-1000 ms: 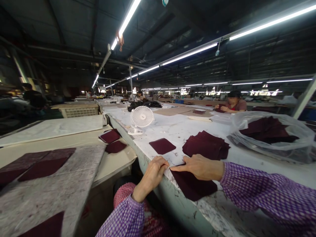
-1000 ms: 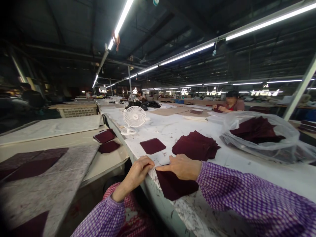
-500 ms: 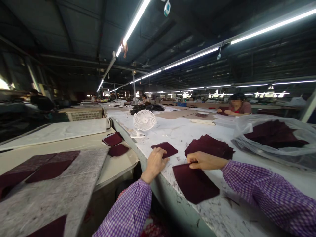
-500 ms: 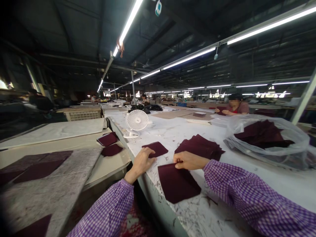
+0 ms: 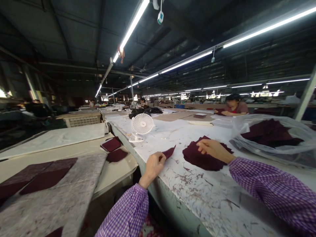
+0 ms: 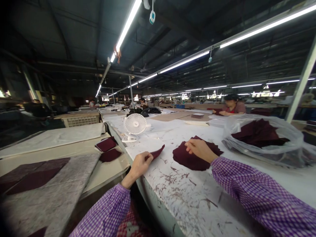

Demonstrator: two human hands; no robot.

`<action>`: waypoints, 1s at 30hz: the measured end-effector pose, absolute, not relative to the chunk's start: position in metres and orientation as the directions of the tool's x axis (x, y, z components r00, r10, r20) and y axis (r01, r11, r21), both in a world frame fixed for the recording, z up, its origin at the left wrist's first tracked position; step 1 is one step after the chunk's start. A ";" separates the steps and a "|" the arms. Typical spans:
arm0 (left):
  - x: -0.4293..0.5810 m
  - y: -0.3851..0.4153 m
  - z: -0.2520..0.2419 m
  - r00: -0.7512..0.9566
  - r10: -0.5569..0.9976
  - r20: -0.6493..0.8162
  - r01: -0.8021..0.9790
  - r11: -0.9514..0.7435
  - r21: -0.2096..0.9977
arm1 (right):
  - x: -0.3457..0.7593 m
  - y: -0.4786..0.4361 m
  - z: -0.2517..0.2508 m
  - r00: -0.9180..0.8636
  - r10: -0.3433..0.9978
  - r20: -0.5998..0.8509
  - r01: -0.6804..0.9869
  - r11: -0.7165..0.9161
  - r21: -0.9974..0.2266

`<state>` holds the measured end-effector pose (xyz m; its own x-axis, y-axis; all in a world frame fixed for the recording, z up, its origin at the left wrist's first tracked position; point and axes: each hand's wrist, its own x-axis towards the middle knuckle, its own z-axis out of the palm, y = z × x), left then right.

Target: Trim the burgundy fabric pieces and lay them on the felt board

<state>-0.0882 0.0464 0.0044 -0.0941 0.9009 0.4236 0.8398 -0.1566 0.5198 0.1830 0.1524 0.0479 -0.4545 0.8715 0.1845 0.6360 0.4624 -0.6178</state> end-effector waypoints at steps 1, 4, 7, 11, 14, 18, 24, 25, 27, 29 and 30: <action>-0.082 0.035 0.005 -0.069 0.899 0.432 0.803 -0.207 0.558 | 0.174 0.142 0.048 -0.490 0.869 0.072 0.623 0.407 -0.668; -0.061 -0.002 0.006 0.035 0.888 0.459 0.705 -0.348 0.619 | 0.148 0.110 0.047 -0.612 0.743 -0.271 0.556 0.160 -0.816; -0.046 -0.034 0.007 0.162 0.872 0.461 0.677 -0.438 0.591 | 0.135 0.089 0.048 -0.665 0.679 -0.310 0.508 0.107 -0.855; -0.047 -0.052 0.011 0.323 0.854 0.408 0.677 -0.509 0.531 | 0.135 0.084 0.050 -0.650 0.722 -0.238 0.511 0.183 -0.840; -0.055 -0.042 0.016 0.286 0.859 0.425 0.658 -0.499 0.564 | 0.137 0.088 0.049 -0.673 0.715 -0.191 0.502 0.252 -0.828; -0.059 -0.005 0.019 0.021 0.858 0.514 0.742 -0.358 0.567 | 0.137 0.090 0.047 -0.725 0.667 -0.169 0.447 0.270 -0.853; -0.040 0.038 0.011 0.144 0.940 0.309 0.807 -0.292 0.513 | 0.148 0.103 0.042 -0.700 0.696 -0.161 0.548 0.378 -0.746; -0.037 0.040 0.009 0.169 0.933 0.316 0.836 -0.306 0.455 | 0.151 0.107 0.042 -0.697 0.706 -0.125 0.565 0.433 -0.703; -0.033 0.042 0.005 0.192 0.922 0.335 0.882 -0.312 0.354 | 0.157 0.114 0.041 -0.709 0.706 -0.007 0.571 0.568 -0.593; -0.032 0.041 0.001 0.210 0.917 0.339 0.897 -0.318 0.306 | 0.161 0.120 0.040 -0.741 0.663 0.105 0.546 0.686 -0.481; -0.033 0.041 0.000 0.217 0.915 0.339 0.899 -0.322 0.296 | 0.162 0.122 0.039 -0.762 0.631 0.142 0.526 0.732 -0.433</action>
